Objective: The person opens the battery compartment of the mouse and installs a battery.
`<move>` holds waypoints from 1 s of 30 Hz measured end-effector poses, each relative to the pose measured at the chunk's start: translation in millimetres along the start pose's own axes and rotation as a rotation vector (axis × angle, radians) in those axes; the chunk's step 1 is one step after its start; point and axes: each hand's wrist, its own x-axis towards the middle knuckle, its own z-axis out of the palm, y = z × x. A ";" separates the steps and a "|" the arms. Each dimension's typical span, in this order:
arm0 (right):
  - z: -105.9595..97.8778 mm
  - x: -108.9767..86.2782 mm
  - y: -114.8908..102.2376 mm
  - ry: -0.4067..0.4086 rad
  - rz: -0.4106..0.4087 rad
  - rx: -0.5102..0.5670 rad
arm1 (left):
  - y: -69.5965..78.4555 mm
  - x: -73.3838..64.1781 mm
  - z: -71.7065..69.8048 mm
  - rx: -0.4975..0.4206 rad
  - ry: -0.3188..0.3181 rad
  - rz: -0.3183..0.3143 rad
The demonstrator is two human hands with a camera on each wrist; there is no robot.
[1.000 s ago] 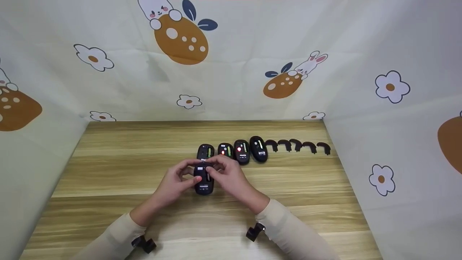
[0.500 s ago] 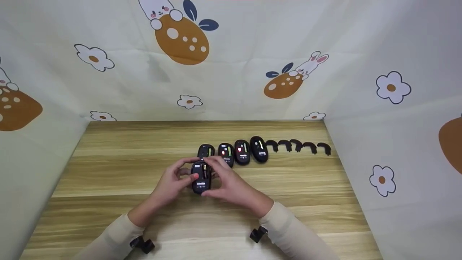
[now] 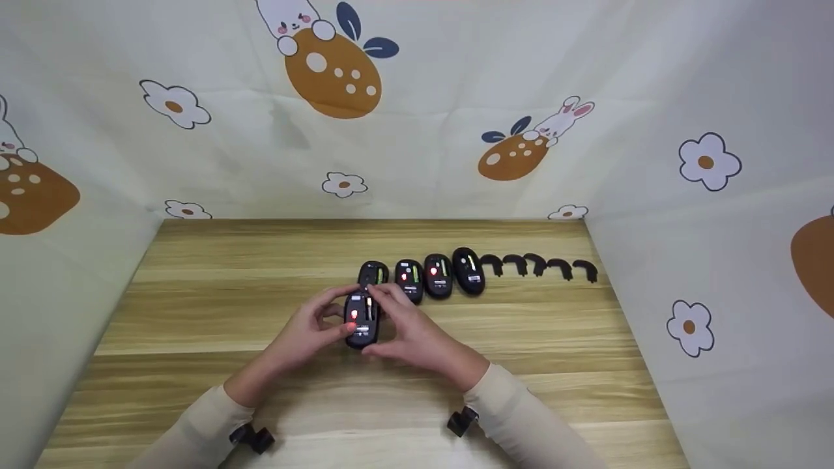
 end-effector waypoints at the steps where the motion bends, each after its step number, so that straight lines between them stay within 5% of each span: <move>1: 0.5 1.0 0.6 0.002 -0.003 0.007 | -1.0 -0.6 -2.2 0.017 -0.021 0.007; 9: 5.2 15.4 -0.7 0.002 0.025 0.018 | -5.7 -4.8 -20.8 0.188 -0.104 0.044; 22: 11.2 50.4 -0.1 -0.012 0.031 -0.119 | -8.5 1.1 -52.6 0.363 -0.053 0.083; 30: 16.7 71.6 5.8 0.003 0.035 -0.177 | -18.0 11.8 -69.3 0.348 -0.044 0.133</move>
